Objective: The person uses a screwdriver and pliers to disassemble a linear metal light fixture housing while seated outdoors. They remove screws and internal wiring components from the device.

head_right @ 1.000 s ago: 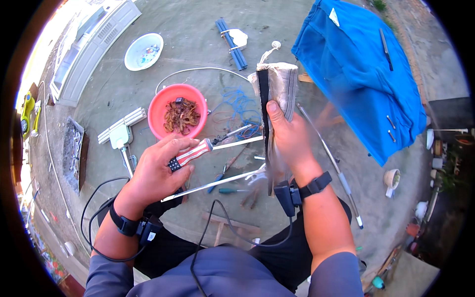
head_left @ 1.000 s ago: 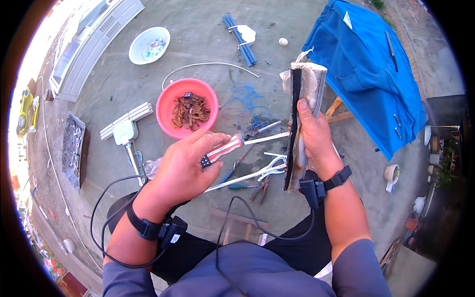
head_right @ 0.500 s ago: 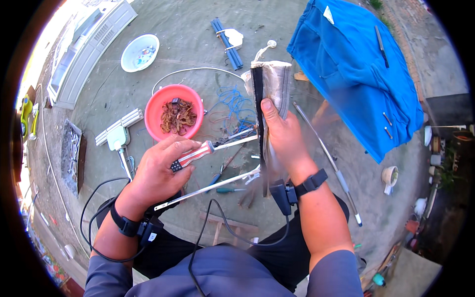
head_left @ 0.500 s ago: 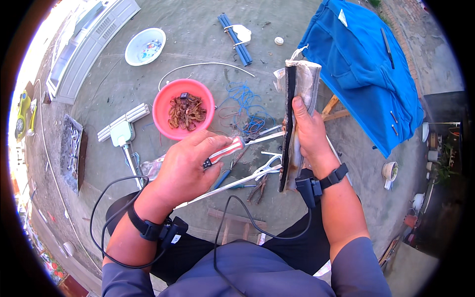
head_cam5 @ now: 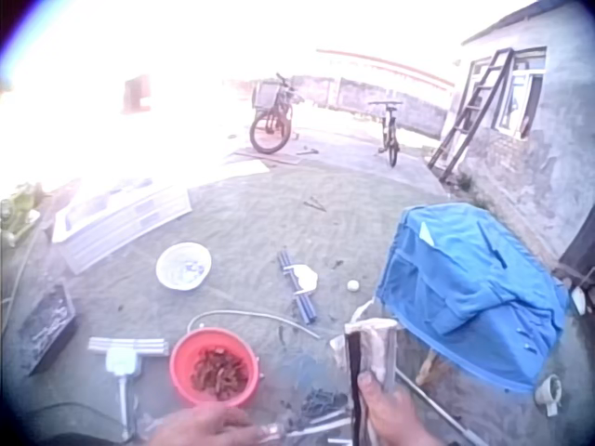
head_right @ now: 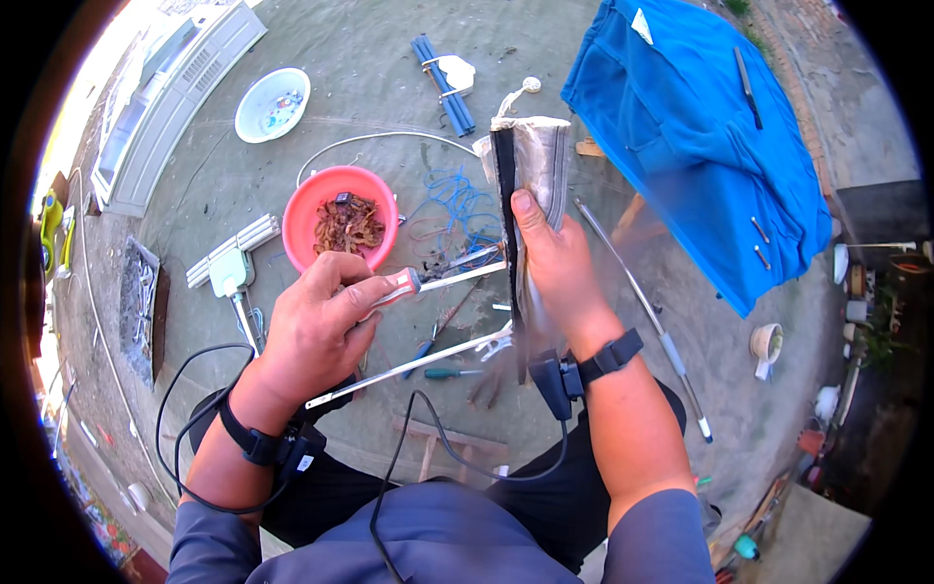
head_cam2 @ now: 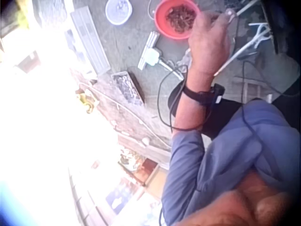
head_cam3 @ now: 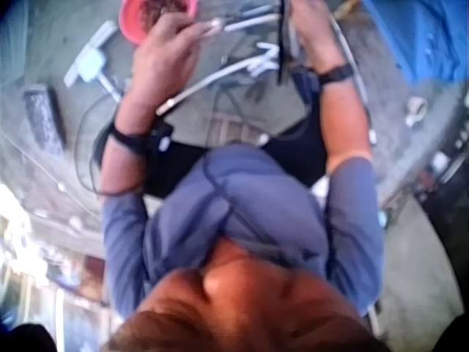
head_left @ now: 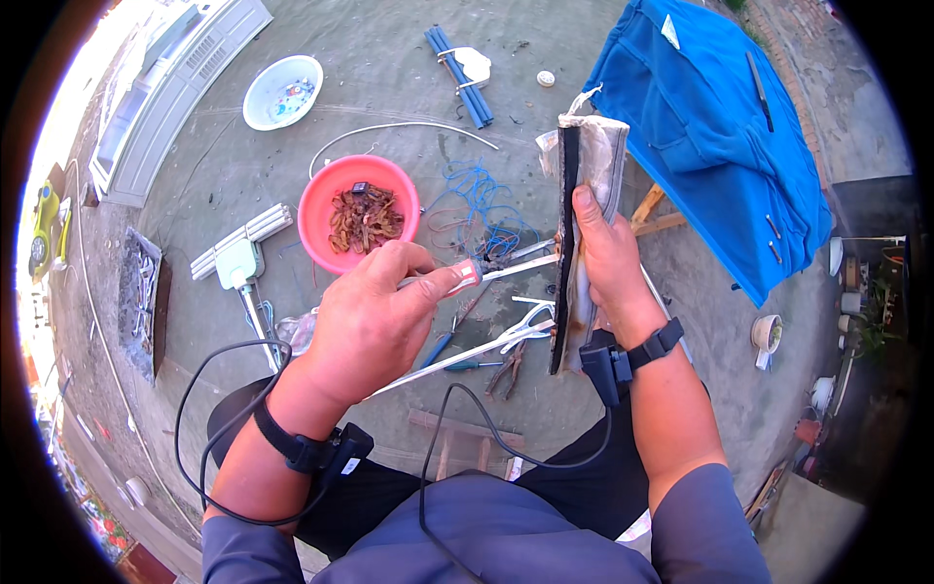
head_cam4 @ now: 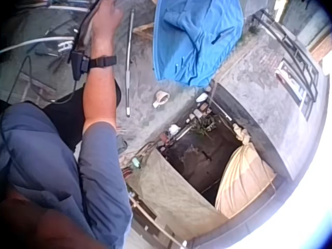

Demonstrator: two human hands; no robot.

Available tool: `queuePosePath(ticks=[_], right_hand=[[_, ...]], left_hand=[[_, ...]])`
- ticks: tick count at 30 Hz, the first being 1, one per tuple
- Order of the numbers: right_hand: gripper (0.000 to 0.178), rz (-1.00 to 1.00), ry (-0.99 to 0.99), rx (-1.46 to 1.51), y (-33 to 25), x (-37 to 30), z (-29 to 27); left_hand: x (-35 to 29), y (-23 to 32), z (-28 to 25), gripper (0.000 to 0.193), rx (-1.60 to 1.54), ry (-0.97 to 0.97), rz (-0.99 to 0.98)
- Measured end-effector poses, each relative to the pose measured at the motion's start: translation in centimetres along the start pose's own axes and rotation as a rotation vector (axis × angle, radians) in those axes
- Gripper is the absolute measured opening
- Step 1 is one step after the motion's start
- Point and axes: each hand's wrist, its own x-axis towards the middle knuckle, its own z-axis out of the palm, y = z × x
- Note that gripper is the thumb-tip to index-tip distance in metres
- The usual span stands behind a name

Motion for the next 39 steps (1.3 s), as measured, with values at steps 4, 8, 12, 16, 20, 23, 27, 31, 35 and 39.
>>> queuePosePath(ticks=[4, 8, 12, 16, 20, 23, 27, 31, 35, 39], right_hand=[[0.048, -0.010, 0.001, -0.013, -0.3, -0.1, -0.1], [0.048, -0.030, -0.004, -0.024, -0.4, -0.2, 0.1], [0.050, -0.023, -0.013, -0.010, -0.5, 0.0, -0.2], [0.052, -0.045, -0.019, 0.013, -0.2, 0.2, -0.5], [0.053, -0.034, -0.038, -0.036, 0.1, 0.2, -0.7], [0.053, -0.032, -0.034, -0.054, 0.0, 0.0, -0.2], [0.051, -0.071, 0.025, -0.056, 0.2, 0.3, -0.6], [0.052, -0.017, 0.035, 0.019, -0.7, 0.0, -0.3], [0.054, -0.057, 0.019, -0.031, -0.4, 0.2, -0.6], [0.055, -0.077, 0.054, -0.029, 0.2, 0.3, -0.6]], left_hand=[[-0.1, 0.1, -0.3, 0.037, -0.120, -0.031, -0.115], [-0.6, -0.3, 0.3, 0.039, -0.632, -0.071, -0.466], [-0.3, -0.5, -0.5, 0.049, -0.894, -0.085, -0.665], [0.5, -0.9, -1.2, 0.047, -0.914, -0.089, -0.730], [0.7, -0.9, -1.3, 0.043, -1.015, -0.150, -0.797], [0.0, -1.5, -0.2, 0.044, -0.743, -0.125, -0.566], [0.5, -0.6, -0.7, 0.045, -0.464, -0.096, -0.430], [0.2, -0.9, -0.4, 0.040, -0.474, 0.036, -0.472], [0.2, -0.9, -0.1, 0.024, -0.608, 0.196, -0.544], [0.8, -1.0, -0.3, 0.026, -0.761, 0.117, -0.771]])
